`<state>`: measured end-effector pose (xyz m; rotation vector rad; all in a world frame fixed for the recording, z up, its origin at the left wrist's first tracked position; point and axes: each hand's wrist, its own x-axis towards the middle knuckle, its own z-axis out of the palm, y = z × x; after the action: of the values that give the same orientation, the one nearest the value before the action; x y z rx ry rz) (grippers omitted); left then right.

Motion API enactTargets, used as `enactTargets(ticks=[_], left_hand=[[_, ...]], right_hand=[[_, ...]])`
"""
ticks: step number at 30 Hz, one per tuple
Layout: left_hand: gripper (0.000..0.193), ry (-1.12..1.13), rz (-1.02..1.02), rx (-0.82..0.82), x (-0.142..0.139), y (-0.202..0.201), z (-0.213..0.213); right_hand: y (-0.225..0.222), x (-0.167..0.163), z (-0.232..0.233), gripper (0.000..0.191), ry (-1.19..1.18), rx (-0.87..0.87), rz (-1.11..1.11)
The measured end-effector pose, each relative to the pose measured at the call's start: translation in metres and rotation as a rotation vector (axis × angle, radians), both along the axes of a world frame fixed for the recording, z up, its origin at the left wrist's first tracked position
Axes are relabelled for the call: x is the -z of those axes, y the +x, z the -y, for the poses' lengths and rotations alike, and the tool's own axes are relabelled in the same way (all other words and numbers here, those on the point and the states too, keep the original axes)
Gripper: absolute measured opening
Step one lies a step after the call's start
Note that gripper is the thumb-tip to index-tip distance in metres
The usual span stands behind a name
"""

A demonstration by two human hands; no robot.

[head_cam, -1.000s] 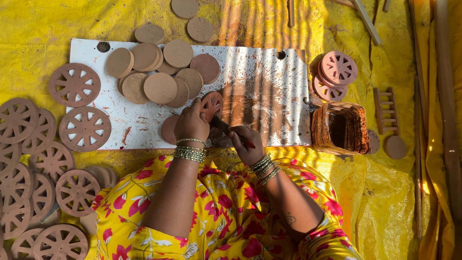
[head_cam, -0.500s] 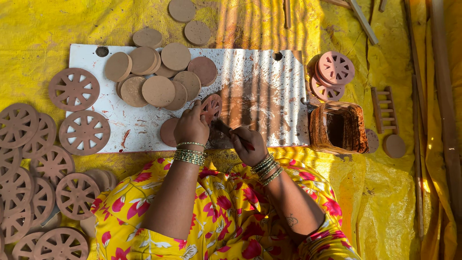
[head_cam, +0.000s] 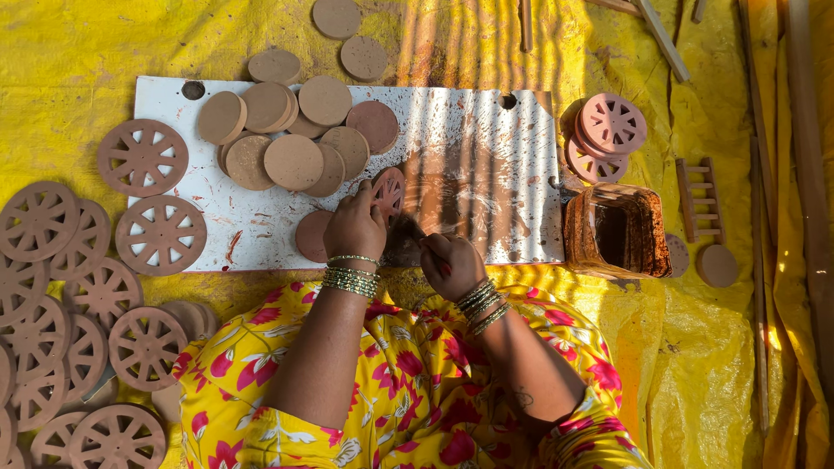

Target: The person sits on the floor and uses a small brush to spread a brown paste over wooden wheel-shaped cutouts one at a time, coating each piece and setting it aside on a white board among finished and uncoated pieces.

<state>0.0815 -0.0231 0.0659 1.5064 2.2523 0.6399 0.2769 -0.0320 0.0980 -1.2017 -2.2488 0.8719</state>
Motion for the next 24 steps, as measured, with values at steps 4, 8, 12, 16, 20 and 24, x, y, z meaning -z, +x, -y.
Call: enactTargets(ticks=[4,8,12,16,20,24], left_hand=[[0.051,-0.053,0.013,-0.002,0.001,0.0,-0.001],[0.051,-0.005,0.006,0.002,0.003,0.001,0.0],[0.052,-0.012,-0.02,0.007,0.002,0.002,-0.001],[0.051,-0.057,-0.002,0.006,0.001,0.002,-0.002],[0.051,-0.003,0.025,-0.002,0.003,0.001,-0.001],[0.051,0.025,-0.005,0.003,0.003,0.0,0.0]], right_hand=[[0.005,0.003,-0.001,0.019,0.055,-0.12,-0.108],[-0.002,0.011,-0.004,0.023,0.092,-0.174,-0.142],[-0.003,0.011,-0.004,0.019,0.038,-0.006,0.032],[0.008,0.004,-0.004,0.016,0.006,0.007,0.007],[0.009,0.002,-0.002,0.018,-0.021,-0.096,-0.071],[-0.003,0.006,-0.002,0.021,-0.016,-0.064,-0.109]])
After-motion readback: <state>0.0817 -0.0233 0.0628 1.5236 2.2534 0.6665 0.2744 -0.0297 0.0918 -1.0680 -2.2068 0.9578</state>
